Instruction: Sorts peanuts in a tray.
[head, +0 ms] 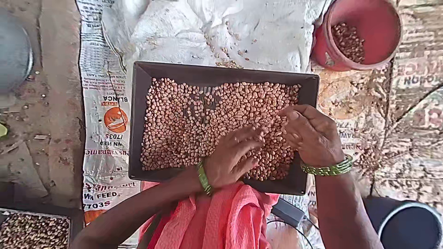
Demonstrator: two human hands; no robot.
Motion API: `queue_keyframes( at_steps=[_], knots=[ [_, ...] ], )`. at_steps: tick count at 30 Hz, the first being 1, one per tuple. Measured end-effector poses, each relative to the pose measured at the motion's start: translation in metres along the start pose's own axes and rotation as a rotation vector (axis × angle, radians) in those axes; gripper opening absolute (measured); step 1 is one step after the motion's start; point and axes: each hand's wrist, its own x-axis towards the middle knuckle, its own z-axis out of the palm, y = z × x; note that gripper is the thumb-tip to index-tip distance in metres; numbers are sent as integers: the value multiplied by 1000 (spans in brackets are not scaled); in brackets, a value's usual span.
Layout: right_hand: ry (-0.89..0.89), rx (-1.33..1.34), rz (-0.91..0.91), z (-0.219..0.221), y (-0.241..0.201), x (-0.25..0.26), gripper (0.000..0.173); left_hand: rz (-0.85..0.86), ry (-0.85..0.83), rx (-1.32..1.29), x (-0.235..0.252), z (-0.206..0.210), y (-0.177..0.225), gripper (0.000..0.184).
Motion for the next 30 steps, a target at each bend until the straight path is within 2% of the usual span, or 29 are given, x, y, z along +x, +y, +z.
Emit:
queue_keyframes(
  at_steps=[1,2,4,7,9,11,13,14,16,18,20,23,24,26,28,30],
  knots=[
    [-4,-2,6,0,1,1,21,-20,-51,31,-16,-12,4,34],
    [-12,-16,10,1,2,2,21,-47,-33,93,-30,-26,2,32],
    [-43,-118,-11,11,7,7,20,-146,111,308,-54,-63,-14,29],
    [-151,-452,-85,38,8,17,23,-396,232,618,-80,-102,-42,45],
    [-209,-602,-136,56,8,26,25,-480,245,628,-90,-84,-45,62],
    [-251,-657,-171,69,8,35,28,-480,251,524,-86,-43,-38,75],
    [-258,-661,-206,78,3,43,30,-483,148,332,-70,-12,-14,77],
    [-261,-662,-214,81,1,45,31,-497,11,175,-61,-9,2,74],
    [-261,-668,-226,83,-4,47,31,-402,-218,-106,-53,-14,23,62],
    [-269,-698,-245,87,-5,49,31,-272,-313,-187,-56,-28,33,53],
    [-301,-793,-284,95,1,50,30,-237,-291,-74,-63,-53,29,43],
    [-449,-1037,-276,106,12,40,26,-354,-34,274,-56,-99,4,29],
    [-525,-1108,-254,104,12,36,24,-367,56,402,-48,-112,-7,25],
    [-766,-1255,-26,99,-4,30,28,-397,126,558,-29,-132,-28,24],
    [-967,-1260,187,84,-16,25,34,-443,49,617,-11,-142,-48,25],
    [-1054,-1157,288,61,-20,21,36,-445,-24,655,-2,-141,-58,25]
  ],
)
